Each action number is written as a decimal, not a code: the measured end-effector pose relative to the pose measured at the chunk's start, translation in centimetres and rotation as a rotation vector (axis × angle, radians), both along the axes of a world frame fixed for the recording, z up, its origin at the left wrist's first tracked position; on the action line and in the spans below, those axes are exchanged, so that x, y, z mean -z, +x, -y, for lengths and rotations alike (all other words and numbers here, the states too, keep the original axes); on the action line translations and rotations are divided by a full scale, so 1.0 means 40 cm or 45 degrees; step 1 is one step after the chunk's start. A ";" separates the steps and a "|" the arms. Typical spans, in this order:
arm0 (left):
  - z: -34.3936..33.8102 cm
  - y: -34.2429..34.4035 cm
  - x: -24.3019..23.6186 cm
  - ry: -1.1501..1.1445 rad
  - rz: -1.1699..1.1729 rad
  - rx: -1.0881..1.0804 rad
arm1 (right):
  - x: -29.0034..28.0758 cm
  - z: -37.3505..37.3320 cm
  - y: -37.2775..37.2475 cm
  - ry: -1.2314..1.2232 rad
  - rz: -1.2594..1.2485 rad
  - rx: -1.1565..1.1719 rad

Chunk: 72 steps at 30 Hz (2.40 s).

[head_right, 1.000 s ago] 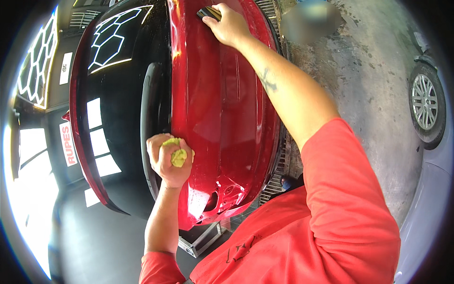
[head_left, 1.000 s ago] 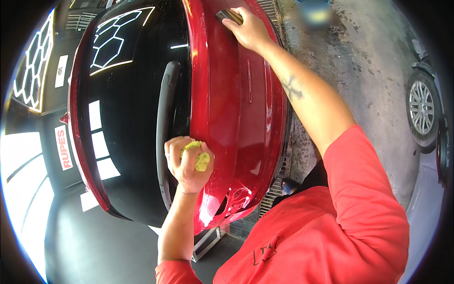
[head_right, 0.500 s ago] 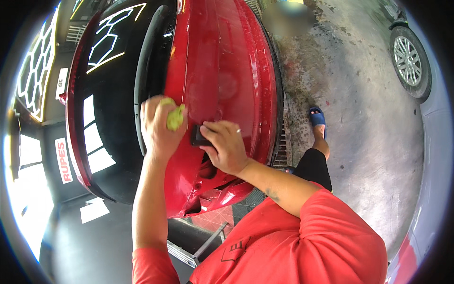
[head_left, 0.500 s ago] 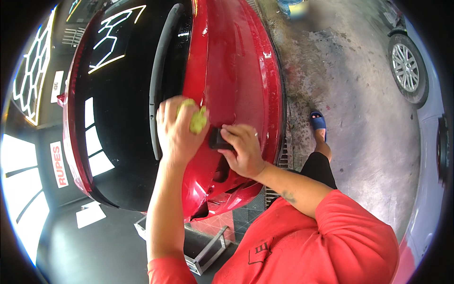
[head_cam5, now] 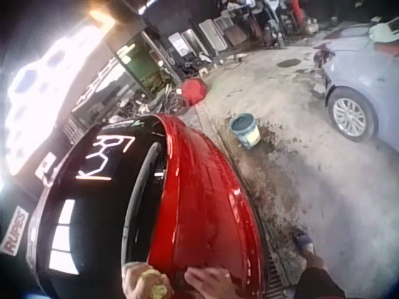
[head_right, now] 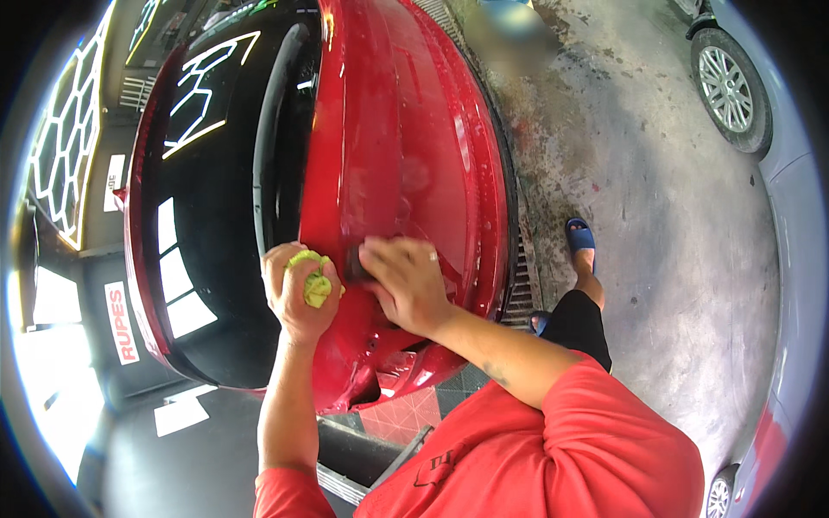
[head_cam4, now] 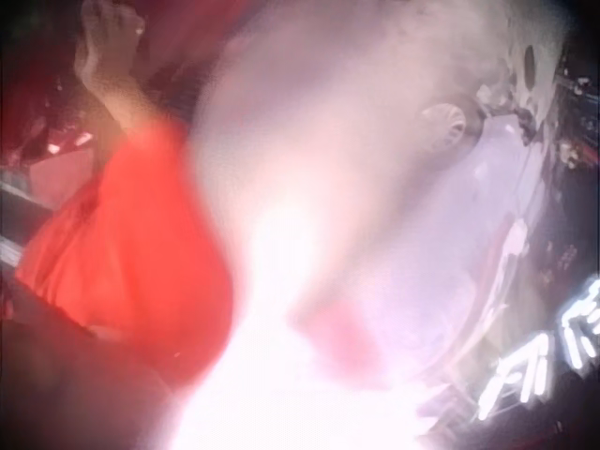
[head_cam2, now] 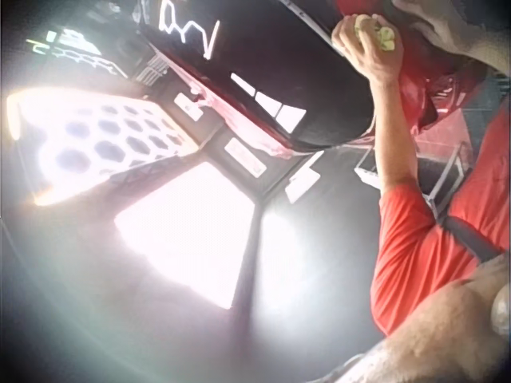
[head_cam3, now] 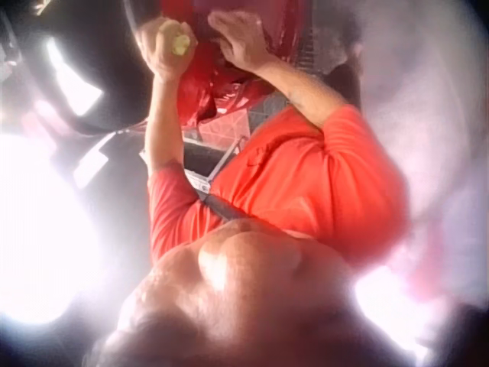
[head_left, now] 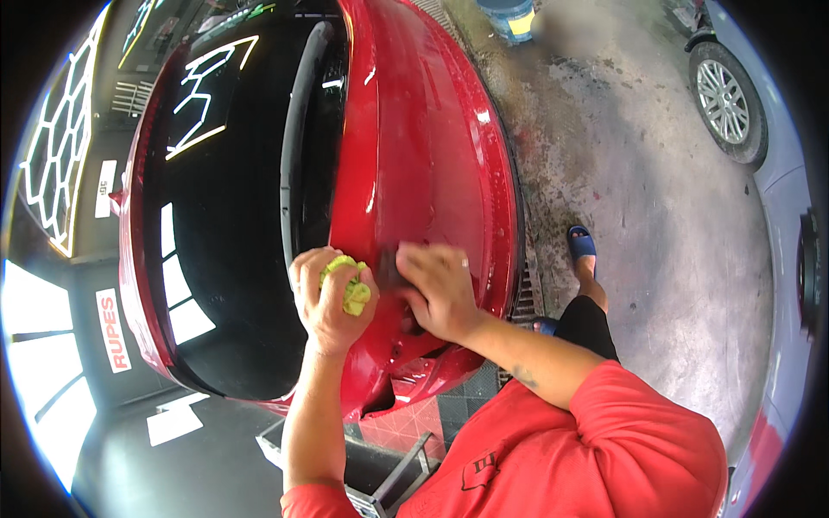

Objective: The person sands the rear panel of a red car using a sanding block and periodically wipes the surface with a yellow cloth.

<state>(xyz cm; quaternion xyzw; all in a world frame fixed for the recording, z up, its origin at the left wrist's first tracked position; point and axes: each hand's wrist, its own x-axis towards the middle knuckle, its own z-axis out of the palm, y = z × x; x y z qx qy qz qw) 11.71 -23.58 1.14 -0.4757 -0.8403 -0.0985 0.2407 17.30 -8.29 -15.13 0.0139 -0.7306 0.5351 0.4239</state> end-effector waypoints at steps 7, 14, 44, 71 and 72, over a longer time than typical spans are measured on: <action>-0.042 -0.029 -0.009 -0.021 -0.015 0.063 | -0.139 -0.390 -0.492 -0.217 0.114 0.309; -0.013 -0.010 -0.008 -0.042 0.018 0.012 | -0.038 -0.027 -0.026 0.035 0.006 0.004; -0.016 -0.003 -0.011 -0.085 0.004 -0.009 | -0.005 -0.097 -0.139 -0.142 0.004 0.175; -0.016 -0.008 -0.004 -0.111 -0.019 -0.016 | 0.035 -0.154 -0.224 -0.346 0.172 0.262; -0.031 -0.016 -0.008 -0.113 -0.028 0.007 | 0.022 -0.264 -0.345 -0.386 0.242 0.273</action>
